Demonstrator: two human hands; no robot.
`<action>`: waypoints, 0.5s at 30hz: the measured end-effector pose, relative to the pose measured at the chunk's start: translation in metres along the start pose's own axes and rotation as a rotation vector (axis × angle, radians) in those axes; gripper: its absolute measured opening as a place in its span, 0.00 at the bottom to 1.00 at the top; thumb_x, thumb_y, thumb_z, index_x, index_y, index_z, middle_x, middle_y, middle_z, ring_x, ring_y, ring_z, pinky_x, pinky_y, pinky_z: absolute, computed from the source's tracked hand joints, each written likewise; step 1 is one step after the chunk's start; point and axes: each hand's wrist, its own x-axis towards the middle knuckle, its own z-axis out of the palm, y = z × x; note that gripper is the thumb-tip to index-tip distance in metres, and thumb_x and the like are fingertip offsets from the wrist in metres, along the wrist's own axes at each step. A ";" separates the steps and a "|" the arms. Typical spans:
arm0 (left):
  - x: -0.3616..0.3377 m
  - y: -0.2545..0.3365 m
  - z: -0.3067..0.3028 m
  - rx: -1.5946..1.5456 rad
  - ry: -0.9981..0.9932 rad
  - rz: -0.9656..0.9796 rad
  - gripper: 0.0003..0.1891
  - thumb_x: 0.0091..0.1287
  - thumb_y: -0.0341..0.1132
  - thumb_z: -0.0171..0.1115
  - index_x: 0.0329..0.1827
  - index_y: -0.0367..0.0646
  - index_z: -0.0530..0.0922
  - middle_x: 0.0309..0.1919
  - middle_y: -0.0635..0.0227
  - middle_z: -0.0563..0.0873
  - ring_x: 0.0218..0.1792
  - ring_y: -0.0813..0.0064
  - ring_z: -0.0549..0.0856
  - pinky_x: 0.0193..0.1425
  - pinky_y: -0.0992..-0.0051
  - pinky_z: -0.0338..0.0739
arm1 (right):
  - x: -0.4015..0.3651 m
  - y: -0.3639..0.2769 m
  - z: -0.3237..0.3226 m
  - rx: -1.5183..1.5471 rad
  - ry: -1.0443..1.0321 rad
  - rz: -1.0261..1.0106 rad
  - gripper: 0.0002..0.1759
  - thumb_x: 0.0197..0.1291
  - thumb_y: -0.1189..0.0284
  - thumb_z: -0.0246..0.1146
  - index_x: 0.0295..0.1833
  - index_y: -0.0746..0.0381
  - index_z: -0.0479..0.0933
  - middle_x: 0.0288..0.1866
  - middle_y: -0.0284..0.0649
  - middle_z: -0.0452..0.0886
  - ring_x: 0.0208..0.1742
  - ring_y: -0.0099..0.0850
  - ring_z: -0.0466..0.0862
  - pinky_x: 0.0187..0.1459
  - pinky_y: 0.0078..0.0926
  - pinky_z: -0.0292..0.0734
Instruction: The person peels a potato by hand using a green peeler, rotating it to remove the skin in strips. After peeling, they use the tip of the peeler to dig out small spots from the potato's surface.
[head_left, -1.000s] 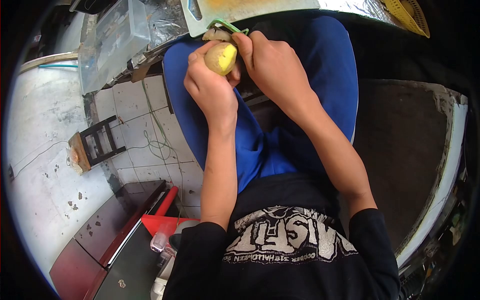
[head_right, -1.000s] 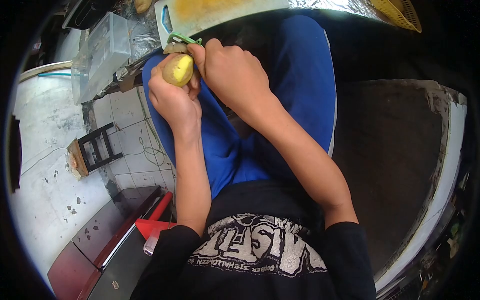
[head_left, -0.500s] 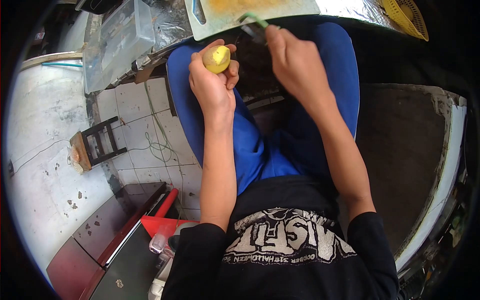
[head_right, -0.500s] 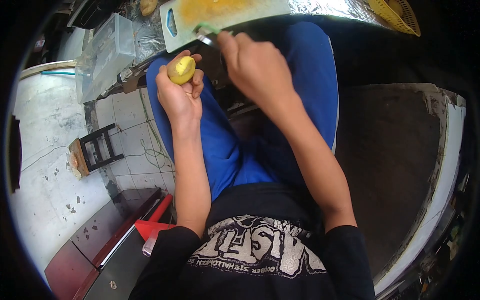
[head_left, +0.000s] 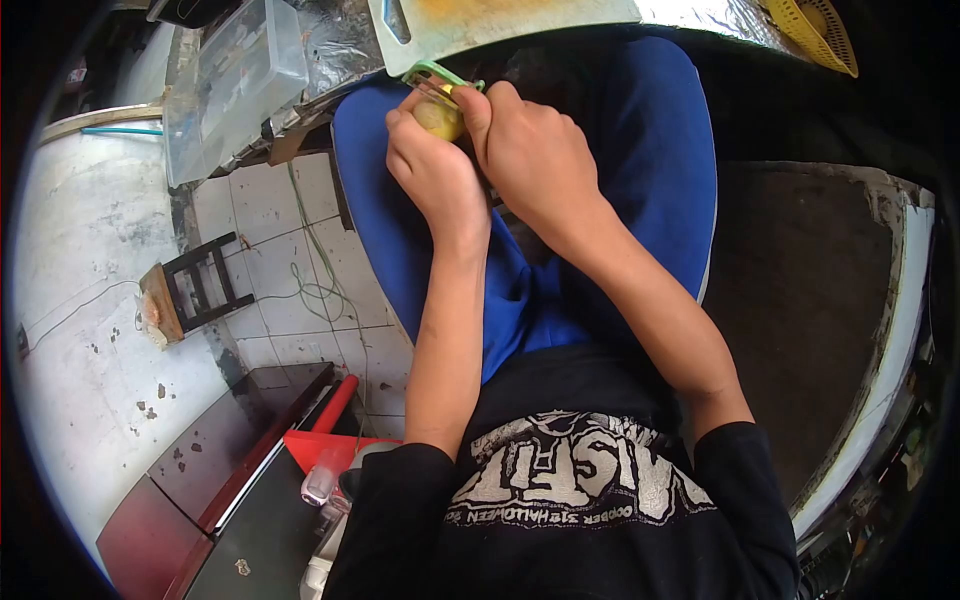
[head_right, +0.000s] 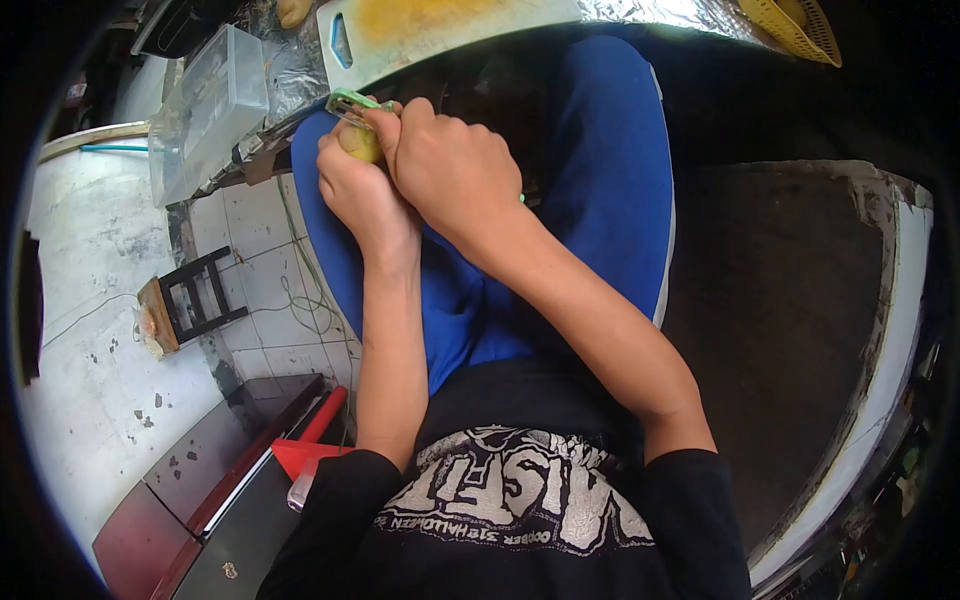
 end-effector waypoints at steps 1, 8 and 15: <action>-0.001 0.001 0.001 -0.002 0.025 0.024 0.21 0.71 0.39 0.37 0.48 0.31 0.76 0.41 0.54 0.85 0.39 0.65 0.84 0.49 0.69 0.78 | 0.001 -0.001 -0.001 0.005 -0.029 0.015 0.27 0.72 0.54 0.49 0.26 0.63 0.71 0.15 0.50 0.78 0.16 0.48 0.81 0.17 0.43 0.76; -0.004 0.008 0.000 -0.055 -0.002 -0.024 0.22 0.73 0.40 0.35 0.48 0.33 0.77 0.28 0.64 0.82 0.21 0.77 0.76 0.22 0.81 0.67 | 0.010 0.006 -0.002 0.054 -0.044 0.090 0.28 0.72 0.54 0.49 0.26 0.64 0.72 0.16 0.52 0.79 0.19 0.52 0.82 0.19 0.46 0.77; -0.003 0.010 0.001 -0.095 -0.082 -0.050 0.22 0.72 0.39 0.36 0.45 0.30 0.76 0.24 0.61 0.81 0.16 0.77 0.73 0.15 0.82 0.57 | 0.012 0.014 0.001 0.077 -0.027 0.107 0.28 0.73 0.53 0.48 0.28 0.66 0.73 0.19 0.55 0.79 0.23 0.56 0.82 0.24 0.49 0.79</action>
